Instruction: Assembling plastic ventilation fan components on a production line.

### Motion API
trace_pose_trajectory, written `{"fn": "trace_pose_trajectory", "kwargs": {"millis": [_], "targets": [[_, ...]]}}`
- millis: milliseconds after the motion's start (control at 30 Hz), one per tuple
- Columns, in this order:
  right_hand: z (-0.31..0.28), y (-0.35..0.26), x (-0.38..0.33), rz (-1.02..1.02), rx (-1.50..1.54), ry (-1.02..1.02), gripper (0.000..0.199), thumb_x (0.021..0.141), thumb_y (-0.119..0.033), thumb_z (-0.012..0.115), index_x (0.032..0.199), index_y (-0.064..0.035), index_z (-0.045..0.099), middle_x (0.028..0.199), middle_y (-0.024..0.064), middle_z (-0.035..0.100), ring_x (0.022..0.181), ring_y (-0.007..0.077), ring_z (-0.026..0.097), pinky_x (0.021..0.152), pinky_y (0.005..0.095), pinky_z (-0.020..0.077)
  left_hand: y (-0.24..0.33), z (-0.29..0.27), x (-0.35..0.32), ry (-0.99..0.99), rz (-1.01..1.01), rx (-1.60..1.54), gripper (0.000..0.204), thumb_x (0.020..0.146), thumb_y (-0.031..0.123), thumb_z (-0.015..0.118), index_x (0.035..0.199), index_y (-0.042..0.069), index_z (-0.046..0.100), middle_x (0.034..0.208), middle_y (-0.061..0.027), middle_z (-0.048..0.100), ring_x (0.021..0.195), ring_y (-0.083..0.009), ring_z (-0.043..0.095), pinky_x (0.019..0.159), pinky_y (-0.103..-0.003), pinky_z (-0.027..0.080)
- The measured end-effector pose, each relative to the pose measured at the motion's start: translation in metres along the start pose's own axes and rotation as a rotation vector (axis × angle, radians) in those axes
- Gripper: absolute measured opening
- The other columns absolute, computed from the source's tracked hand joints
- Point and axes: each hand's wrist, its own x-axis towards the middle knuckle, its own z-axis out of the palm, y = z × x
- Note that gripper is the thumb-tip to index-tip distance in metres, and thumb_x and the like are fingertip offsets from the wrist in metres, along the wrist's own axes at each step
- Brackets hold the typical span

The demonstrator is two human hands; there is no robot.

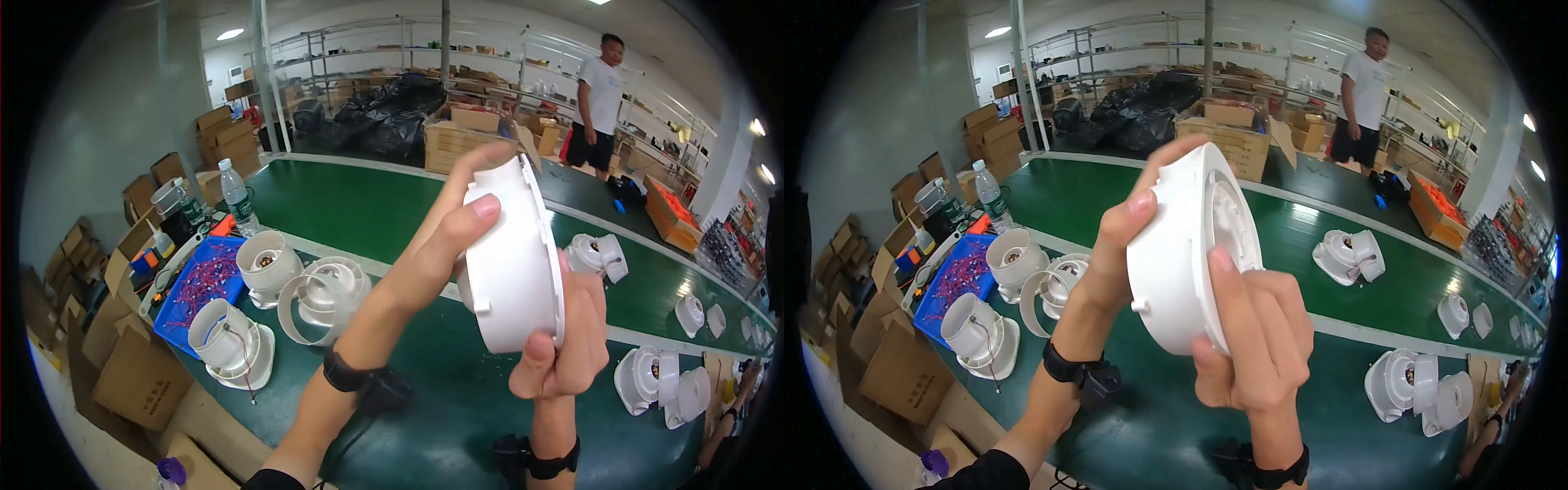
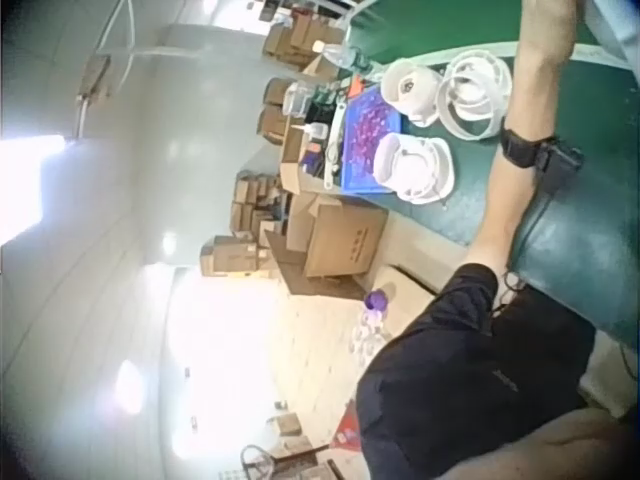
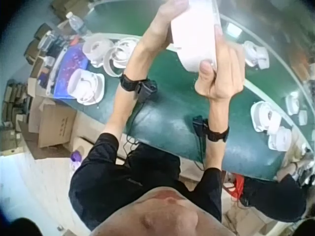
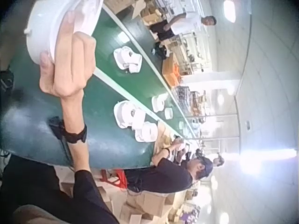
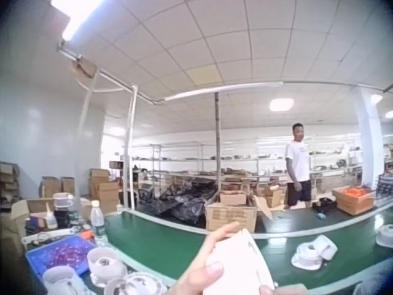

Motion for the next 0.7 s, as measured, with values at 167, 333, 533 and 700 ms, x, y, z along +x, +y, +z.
{"fn": "trace_pose_trajectory", "kwargs": {"millis": [167,333,533,700], "targets": [[0.002,-0.004,-0.006,-0.070,-0.060,0.024,0.041,0.091,-0.024,0.056,0.106,0.0133,0.067,0.081,0.0176,0.064,0.069,0.0305,0.057,0.060,0.0390,0.0490,0.018,-0.011,-0.013,-0.122,-0.348,-0.062,0.085,0.088,0.053,0.057,0.151,0.005,0.024,0.134,-0.0129,0.045,0.122,-0.0217,0.048,0.099,-0.035,0.043],[-0.010,-0.007,-0.002,0.002,-0.163,-0.056,0.043,0.086,-0.032,0.059,0.105,0.0046,0.070,0.096,0.0193,0.062,0.086,0.0333,0.055,0.074,0.0439,0.0476,0.013,-0.008,-0.007,-0.066,-0.197,-0.079,0.089,0.087,0.052,0.060,0.151,0.004,0.021,0.138,-0.0140,0.042,0.127,-0.0230,0.044,0.106,-0.037,0.037],[-0.018,-0.006,0.014,0.399,0.189,-0.004,0.041,0.084,-0.031,0.059,0.107,0.0014,0.069,0.121,0.0230,0.056,0.112,0.0339,0.053,0.099,0.0445,0.0401,0.017,-0.018,-0.009,0.078,0.131,0.151,0.093,0.076,0.034,0.079,0.147,0.004,0.027,0.133,-0.0134,0.047,0.125,-0.0234,0.047,0.106,-0.035,0.037],[-0.016,-0.004,0.016,0.664,0.341,-0.076,0.055,0.087,-0.019,0.061,0.135,0.0057,0.050,0.136,0.0198,0.048,0.130,0.0298,0.047,0.110,0.0411,0.0332,0.009,-0.014,-0.004,0.146,0.275,0.597,0.095,0.057,0.034,0.088,0.135,0.003,0.043,0.132,-0.0200,0.049,0.123,-0.0338,0.052,0.101,-0.040,0.044]]}}
